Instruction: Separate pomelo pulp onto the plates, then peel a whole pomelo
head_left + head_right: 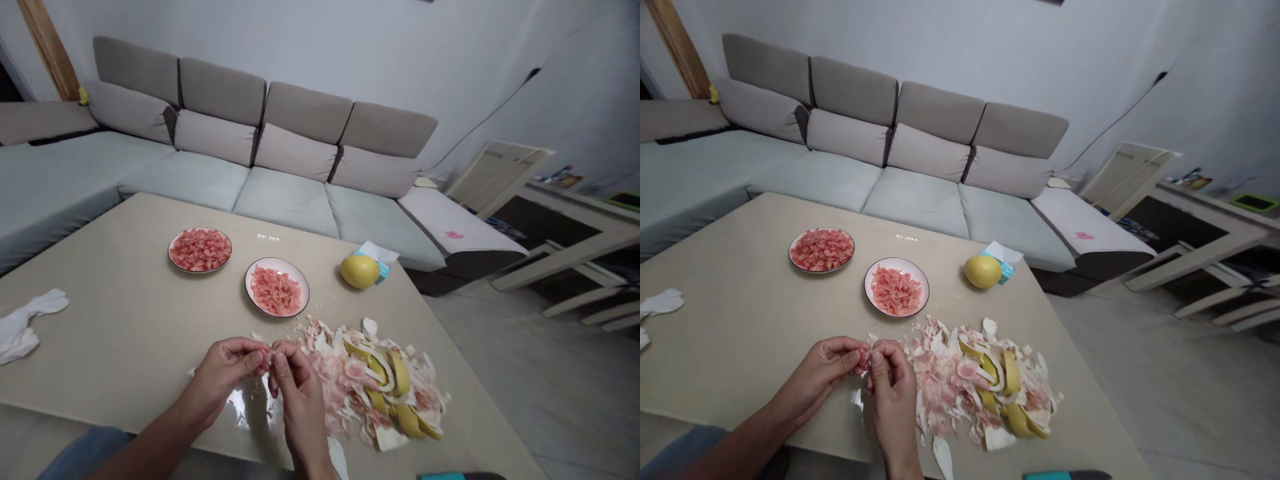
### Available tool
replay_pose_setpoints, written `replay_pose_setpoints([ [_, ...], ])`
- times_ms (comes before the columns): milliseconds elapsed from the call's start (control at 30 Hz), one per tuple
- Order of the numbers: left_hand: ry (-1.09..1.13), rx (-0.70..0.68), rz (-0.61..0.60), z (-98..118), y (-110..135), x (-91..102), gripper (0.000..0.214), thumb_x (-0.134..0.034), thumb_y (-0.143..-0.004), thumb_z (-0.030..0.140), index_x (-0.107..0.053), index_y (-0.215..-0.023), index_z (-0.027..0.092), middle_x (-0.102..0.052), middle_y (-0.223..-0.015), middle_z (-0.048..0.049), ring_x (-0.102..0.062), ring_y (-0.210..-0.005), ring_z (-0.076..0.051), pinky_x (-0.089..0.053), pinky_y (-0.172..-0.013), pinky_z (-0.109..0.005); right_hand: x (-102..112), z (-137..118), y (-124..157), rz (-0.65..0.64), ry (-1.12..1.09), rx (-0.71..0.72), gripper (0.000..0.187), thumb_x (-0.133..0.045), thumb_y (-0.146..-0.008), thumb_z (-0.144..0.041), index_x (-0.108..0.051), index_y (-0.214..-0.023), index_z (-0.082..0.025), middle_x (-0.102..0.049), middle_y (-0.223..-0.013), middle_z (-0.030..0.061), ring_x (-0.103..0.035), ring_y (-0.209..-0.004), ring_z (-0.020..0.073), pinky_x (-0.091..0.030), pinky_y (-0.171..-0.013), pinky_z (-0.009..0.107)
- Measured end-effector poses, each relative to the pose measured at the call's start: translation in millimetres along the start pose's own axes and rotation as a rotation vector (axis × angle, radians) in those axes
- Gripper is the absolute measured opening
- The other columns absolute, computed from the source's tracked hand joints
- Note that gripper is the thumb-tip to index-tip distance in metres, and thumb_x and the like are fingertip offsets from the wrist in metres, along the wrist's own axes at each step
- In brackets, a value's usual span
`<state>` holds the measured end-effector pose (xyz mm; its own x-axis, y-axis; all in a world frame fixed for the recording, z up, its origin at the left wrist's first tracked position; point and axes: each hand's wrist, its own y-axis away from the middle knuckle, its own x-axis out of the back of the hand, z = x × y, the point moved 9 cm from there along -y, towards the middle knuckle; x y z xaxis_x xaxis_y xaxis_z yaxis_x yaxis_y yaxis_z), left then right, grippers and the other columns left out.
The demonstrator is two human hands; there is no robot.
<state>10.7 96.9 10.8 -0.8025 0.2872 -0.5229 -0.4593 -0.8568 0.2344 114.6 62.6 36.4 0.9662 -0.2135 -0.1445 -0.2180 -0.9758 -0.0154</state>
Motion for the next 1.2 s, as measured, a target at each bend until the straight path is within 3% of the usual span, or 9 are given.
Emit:
replay_pose_setpoints([
  [167, 0.142, 0.045, 0.020, 2.0, -1.8, 3.4, 0.022, -0.080, -0.072, 0.028, -0.073, -0.083, 0.010, -0.066, -0.079, -0.0046, -0.058, -0.073, -0.010, -0.048, -0.074, -0.021, 6.8, 2.0, -1.1, 0.054, -0.085, -0.034, 0.028, -0.053, -0.091, -0.047, -0.054, -0.082, -0.020, -0.043, -0.056, -0.0060, -0.039, -0.050, 0.0101, -0.035, -0.051, 0.022],
  [267, 0.239, 0.090, -0.015, 3.1, -3.2, 0.4, 0.021, -0.077, -0.076, 0.026, -0.073, -0.088, 0.009, -0.064, -0.081, -0.0050, -0.058, -0.075, -0.009, -0.048, -0.076, -0.020, 17.2, -5.5, -0.3, 0.097, 0.000, -0.010, 0.024, -0.057, -0.089, -0.043, -0.058, -0.086, -0.020, -0.051, -0.061, -0.0036, -0.047, -0.054, 0.0115, -0.041, -0.054, 0.023],
  [500, 0.302, 0.175, -0.053, -1.8, -0.9, -5.5, 0.023, -0.075, -0.077, 0.016, -0.071, -0.099, 0.010, -0.063, -0.088, -0.0060, -0.059, -0.082, -0.010, -0.048, -0.084, -0.022, 49.0, -23.0, -0.7, 0.154, 0.710, 0.256, 0.022, -0.055, -0.089, -0.030, -0.066, -0.105, -0.022, -0.068, -0.102, 0.0086, -0.062, -0.095, 0.0236, -0.047, -0.085, 0.038],
  [700, 0.141, 0.136, -0.028, -1.1, 1.7, 0.7, 0.031, -0.079, -0.072, 0.020, -0.067, -0.100, 0.019, -0.064, -0.091, -0.0024, -0.059, -0.081, -0.011, -0.046, -0.082, -0.025, 69.1, -14.1, -3.9, 0.159, 1.159, 0.319, 0.018, -0.056, -0.086, -0.027, -0.071, -0.078, -0.021, -0.067, -0.105, 0.0136, -0.065, -0.081, 0.0252, -0.048, -0.067, 0.035],
  [833, -0.011, 0.077, -0.010, 5.8, 1.7, -0.5, 0.022, -0.080, -0.069, 0.024, -0.065, -0.084, 0.016, -0.065, -0.087, -0.0023, -0.057, -0.081, -0.012, -0.043, -0.076, -0.022, 65.1, -22.9, -3.5, 0.155, 1.021, 0.241, 0.027, -0.054, -0.090, -0.035, -0.066, -0.071, -0.021, -0.065, -0.075, 0.0065, -0.059, -0.064, 0.0185, -0.045, -0.059, 0.029],
  [933, -0.122, 0.019, -0.014, 12.1, 0.5, -4.1, 0.021, -0.080, -0.068, 0.026, -0.065, -0.079, 0.015, -0.064, -0.082, -0.0019, -0.058, -0.082, -0.014, -0.043, -0.078, -0.023, 43.4, -28.0, -2.9, 0.017, 0.734, 0.174, 0.020, -0.056, -0.090, -0.034, -0.067, -0.103, -0.022, -0.068, -0.098, 0.0071, -0.062, -0.073, 0.0173, -0.048, -0.062, 0.027],
  [1000, -0.149, 0.013, -0.036, 11.6, -0.7, -6.5, 0.023, -0.080, -0.066, 0.027, -0.065, -0.078, 0.015, -0.064, -0.081, -0.0020, -0.058, -0.082, -0.015, -0.043, -0.079, -0.025, 28.6, -31.6, -2.6, -0.056, 0.610, 0.143, 0.024, -0.061, -0.087, -0.033, -0.066, -0.109, -0.024, -0.067, -0.103, 0.0064, -0.063, -0.076, 0.0168, -0.049, -0.063, 0.026],
  [1100, -0.169, 0.015, -0.055, 8.4, -2.1, -6.6, 0.025, -0.081, -0.065, 0.029, -0.065, -0.078, 0.015, -0.064, -0.080, -0.0023, -0.059, -0.080, -0.016, -0.043, -0.077, -0.026, 13.1, -35.6, -3.6, -0.118, 0.554, 0.151, 0.013, -0.063, -0.085, -0.031, -0.070, -0.090, -0.021, -0.068, -0.087, 0.0043, -0.061, -0.075, 0.0167, -0.047, -0.063, 0.025],
  [1200, -0.193, 0.024, -0.054, 6.1, -1.7, -5.0, 0.024, -0.079, -0.067, 0.028, -0.065, -0.080, 0.015, -0.063, -0.079, -0.0017, -0.058, -0.078, -0.015, -0.042, -0.074, -0.025, 10.8, -26.9, -7.4, -0.122, 0.481, 0.096, 0.017, -0.063, -0.085, -0.034, -0.069, -0.080, -0.019, -0.065, -0.076, 0.0030, -0.059, -0.068, 0.0151, -0.044, -0.058, 0.024],
])
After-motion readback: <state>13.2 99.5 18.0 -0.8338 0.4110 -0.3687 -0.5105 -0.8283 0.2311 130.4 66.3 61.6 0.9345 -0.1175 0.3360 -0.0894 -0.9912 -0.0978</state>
